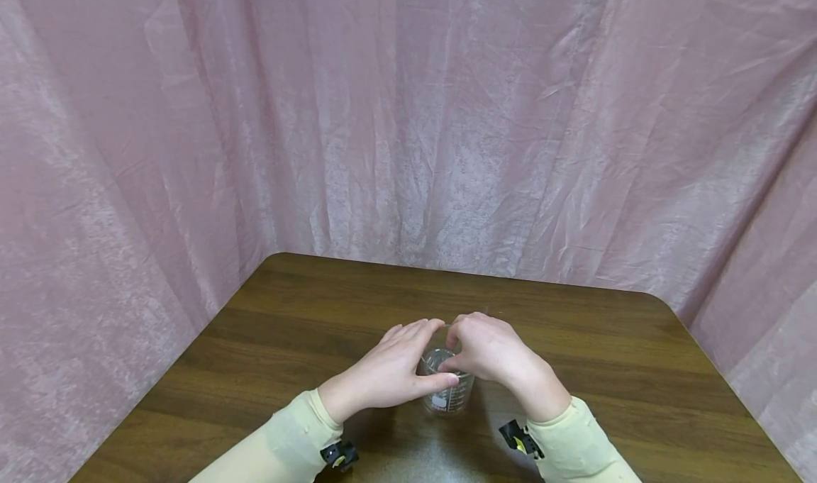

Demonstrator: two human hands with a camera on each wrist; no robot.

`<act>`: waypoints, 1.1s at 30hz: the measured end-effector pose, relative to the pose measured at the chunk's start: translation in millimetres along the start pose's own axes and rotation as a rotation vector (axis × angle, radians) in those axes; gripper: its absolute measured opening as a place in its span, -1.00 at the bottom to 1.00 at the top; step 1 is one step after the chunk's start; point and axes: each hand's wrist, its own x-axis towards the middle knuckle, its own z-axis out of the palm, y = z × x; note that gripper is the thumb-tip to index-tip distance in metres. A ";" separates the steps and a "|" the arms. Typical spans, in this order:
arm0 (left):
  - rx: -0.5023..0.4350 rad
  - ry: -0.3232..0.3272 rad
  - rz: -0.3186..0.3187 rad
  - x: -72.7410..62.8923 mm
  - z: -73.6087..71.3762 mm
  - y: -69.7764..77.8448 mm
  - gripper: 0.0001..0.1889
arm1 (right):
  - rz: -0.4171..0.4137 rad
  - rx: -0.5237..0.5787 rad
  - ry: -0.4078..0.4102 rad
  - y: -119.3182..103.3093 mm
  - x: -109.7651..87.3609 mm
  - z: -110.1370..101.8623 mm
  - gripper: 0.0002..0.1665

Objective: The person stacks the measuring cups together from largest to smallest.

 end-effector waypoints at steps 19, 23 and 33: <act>-0.017 -0.012 -0.001 -0.4 0.1 -1.4 -0.06 | -0.036 0.027 0.019 3.7 -5.9 -0.6 -0.68; -0.017 -0.018 -0.006 -1.0 -0.6 -0.8 -0.04 | -0.034 0.042 0.028 5.0 -10.8 -2.9 -0.66; -0.037 -0.022 -0.039 -5.3 -2.8 -4.8 0.09 | -0.077 0.094 0.160 11.0 -23.6 -4.1 -0.65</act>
